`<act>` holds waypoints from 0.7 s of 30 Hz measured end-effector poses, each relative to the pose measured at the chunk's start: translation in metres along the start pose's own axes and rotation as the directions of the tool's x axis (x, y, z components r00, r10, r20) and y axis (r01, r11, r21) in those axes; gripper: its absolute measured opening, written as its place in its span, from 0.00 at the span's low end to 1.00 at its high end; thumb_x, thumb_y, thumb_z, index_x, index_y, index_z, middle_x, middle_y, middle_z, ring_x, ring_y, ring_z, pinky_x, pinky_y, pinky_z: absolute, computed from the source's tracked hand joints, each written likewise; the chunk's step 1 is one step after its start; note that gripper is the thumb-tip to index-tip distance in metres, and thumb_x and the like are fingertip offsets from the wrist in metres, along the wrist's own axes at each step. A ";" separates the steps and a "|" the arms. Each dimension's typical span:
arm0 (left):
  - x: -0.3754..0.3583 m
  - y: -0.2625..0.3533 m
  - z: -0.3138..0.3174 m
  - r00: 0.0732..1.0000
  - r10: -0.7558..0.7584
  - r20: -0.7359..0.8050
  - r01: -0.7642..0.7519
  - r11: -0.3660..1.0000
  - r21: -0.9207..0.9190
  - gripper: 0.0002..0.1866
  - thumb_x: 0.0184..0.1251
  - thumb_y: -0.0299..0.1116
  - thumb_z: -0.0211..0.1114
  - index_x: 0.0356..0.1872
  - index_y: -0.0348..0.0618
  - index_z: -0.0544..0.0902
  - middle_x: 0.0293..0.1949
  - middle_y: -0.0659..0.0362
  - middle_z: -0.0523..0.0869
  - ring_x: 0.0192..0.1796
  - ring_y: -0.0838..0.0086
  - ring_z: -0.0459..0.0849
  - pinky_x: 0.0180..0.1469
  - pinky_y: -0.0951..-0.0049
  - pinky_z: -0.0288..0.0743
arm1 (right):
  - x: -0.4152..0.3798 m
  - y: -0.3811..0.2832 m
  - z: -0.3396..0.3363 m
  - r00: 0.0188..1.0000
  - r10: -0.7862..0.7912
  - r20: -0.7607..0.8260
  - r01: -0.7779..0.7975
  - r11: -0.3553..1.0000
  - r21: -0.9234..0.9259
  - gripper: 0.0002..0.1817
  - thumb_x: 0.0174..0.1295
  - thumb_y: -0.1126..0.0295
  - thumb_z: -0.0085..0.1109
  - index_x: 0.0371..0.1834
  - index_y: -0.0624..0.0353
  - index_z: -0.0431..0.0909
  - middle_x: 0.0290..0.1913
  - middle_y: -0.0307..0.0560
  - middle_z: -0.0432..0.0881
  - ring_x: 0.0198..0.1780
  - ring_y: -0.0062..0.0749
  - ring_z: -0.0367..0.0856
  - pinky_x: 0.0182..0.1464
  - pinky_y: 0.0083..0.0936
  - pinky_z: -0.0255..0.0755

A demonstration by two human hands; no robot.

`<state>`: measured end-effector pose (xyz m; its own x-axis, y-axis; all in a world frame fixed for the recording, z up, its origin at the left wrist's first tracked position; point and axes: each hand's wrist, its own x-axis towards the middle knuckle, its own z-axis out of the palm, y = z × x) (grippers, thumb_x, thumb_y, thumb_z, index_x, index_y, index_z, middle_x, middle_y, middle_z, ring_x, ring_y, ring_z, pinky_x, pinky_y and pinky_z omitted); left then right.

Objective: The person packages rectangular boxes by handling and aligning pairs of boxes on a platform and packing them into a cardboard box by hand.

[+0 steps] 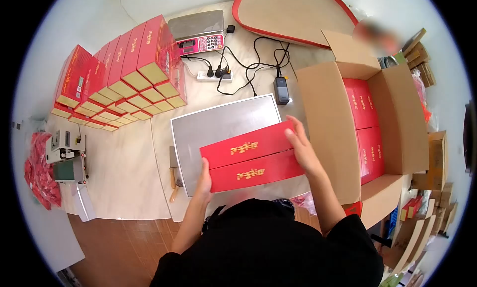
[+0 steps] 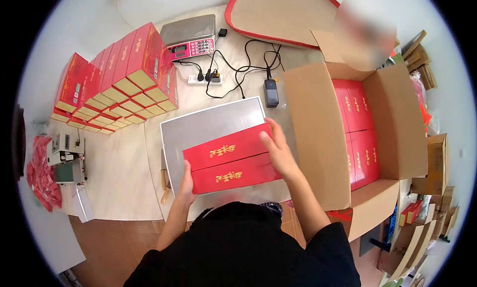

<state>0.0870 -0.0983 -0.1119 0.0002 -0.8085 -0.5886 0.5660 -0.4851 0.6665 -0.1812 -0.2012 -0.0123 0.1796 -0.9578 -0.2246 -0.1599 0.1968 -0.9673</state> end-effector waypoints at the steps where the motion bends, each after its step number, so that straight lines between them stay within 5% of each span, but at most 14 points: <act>1: 0.006 -0.005 0.005 1.000 -0.010 -0.014 0.010 0.999 0.048 0.39 0.73 0.63 0.35 0.69 0.38 0.62 0.66 0.52 0.70 0.66 0.66 0.70 0.67 0.64 0.64 | -0.003 -0.010 -0.005 0.999 0.002 -0.032 -0.004 0.999 -0.051 0.31 0.71 0.53 0.45 0.70 0.61 0.56 0.70 0.56 0.59 0.73 0.40 0.54 0.73 0.33 0.46; 11: 0.008 0.024 -0.031 0.973 0.210 -0.092 -0.151 0.887 0.437 0.38 0.75 0.61 0.37 0.66 0.33 0.67 0.63 0.52 0.73 0.64 0.68 0.72 0.67 0.70 0.62 | 0.027 0.045 0.027 0.999 0.037 0.023 -0.037 0.999 0.017 0.26 0.75 0.54 0.35 0.68 0.61 0.58 0.64 0.51 0.65 0.68 0.33 0.59 0.70 0.28 0.51; 15: -0.022 0.054 -0.038 0.907 0.319 -0.274 -0.167 0.871 0.462 0.38 0.75 0.61 0.38 0.62 0.31 0.70 0.60 0.50 0.76 0.61 0.68 0.74 0.65 0.72 0.63 | 0.038 0.053 0.072 0.992 -0.069 0.105 0.074 0.996 -0.043 0.27 0.76 0.52 0.32 0.67 0.62 0.59 0.66 0.54 0.63 0.70 0.37 0.57 0.71 0.30 0.49; 16: -0.007 0.032 -0.098 0.930 0.266 -0.252 -0.137 0.890 0.434 0.38 0.74 0.61 0.38 0.63 0.31 0.69 0.61 0.50 0.75 0.61 0.68 0.74 0.64 0.71 0.64 | 0.042 0.066 0.086 0.992 -0.074 0.106 0.079 0.996 -0.046 0.25 0.75 0.52 0.32 0.66 0.58 0.60 0.63 0.52 0.65 0.66 0.35 0.61 0.69 0.28 0.52; 21: -0.049 0.053 -0.129 0.894 0.240 -0.379 -0.077 0.914 0.397 0.39 0.74 0.62 0.37 0.64 0.32 0.68 0.61 0.51 0.75 0.62 0.69 0.74 0.63 0.70 0.66 | 0.044 0.078 0.156 0.976 -0.131 0.171 0.132 0.991 0.011 0.27 0.75 0.51 0.31 0.66 0.62 0.61 0.64 0.55 0.66 0.67 0.40 0.62 0.69 0.30 0.53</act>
<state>0.2238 -0.0413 -0.1069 0.4485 -0.7128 -0.5392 0.1901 -0.5134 0.8368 -0.0346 -0.1951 -0.1158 0.3628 -0.9251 -0.1123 -0.1245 0.0713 -0.9897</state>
